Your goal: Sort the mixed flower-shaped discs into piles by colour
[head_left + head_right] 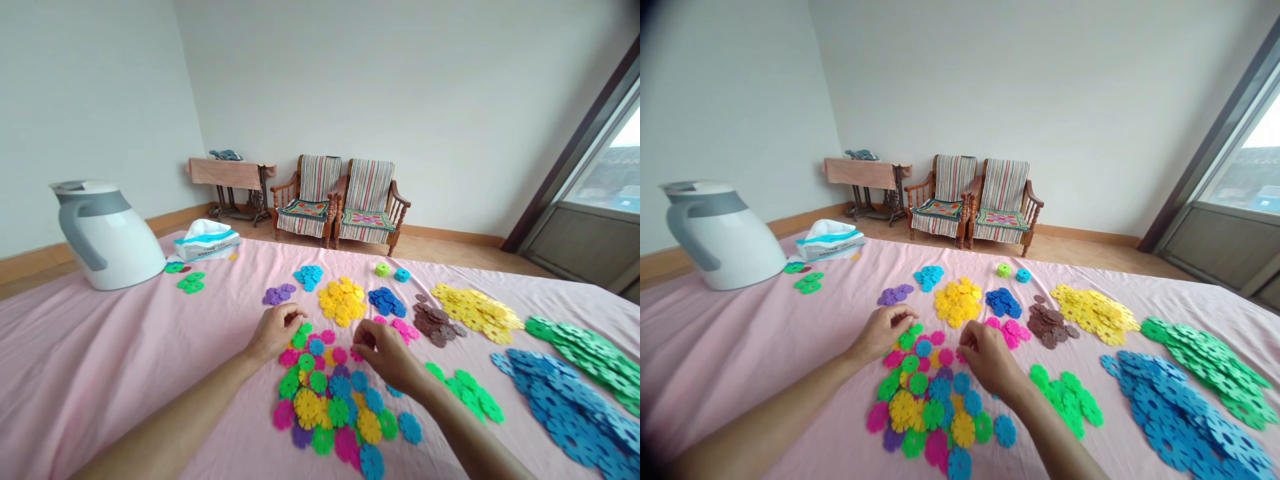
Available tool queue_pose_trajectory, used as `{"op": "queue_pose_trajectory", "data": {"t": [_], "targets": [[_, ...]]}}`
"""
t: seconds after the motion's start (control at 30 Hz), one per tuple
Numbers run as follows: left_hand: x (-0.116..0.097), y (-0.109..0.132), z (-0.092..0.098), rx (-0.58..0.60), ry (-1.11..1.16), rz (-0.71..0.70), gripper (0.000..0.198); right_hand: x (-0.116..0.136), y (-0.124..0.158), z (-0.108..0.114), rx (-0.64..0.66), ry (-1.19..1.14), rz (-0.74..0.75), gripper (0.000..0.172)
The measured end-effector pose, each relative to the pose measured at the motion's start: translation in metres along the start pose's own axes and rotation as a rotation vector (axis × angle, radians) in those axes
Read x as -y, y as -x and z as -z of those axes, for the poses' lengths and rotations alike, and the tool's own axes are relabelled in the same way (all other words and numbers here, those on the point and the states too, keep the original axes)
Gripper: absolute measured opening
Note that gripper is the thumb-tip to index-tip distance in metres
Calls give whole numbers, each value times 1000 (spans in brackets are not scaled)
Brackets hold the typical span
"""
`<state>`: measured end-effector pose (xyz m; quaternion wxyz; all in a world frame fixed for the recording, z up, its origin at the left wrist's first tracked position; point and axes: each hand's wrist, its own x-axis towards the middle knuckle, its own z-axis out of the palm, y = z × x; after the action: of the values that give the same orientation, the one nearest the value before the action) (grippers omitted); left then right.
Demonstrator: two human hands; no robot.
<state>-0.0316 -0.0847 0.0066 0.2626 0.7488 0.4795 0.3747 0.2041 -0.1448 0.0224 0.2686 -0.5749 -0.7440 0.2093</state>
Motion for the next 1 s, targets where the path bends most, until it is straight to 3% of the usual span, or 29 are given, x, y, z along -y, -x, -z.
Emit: {"op": "queue_pose_trajectory", "data": {"t": [0.13, 0.33, 0.53, 0.77, 1.0], "targets": [[2, 0, -1, 1, -4, -3, 21, -16, -6, 17, -142, 86, -88, 10], [3, -1, -1, 0, -4, -1, 20, -35, -8, 31, -219, 167, -145, 13], [1, -1, -1, -3, -22, -7, 20, -25, -8, 32, -287, 183, -148, 17], [0, -1, 0, 3, -29, -11, 22, 7, 1, -1, -89, -15, 83, 13], [-2, 1, 1, 14, -18, -4, 22, 21, 9, -17, -4, 39, 99, 17]]}}
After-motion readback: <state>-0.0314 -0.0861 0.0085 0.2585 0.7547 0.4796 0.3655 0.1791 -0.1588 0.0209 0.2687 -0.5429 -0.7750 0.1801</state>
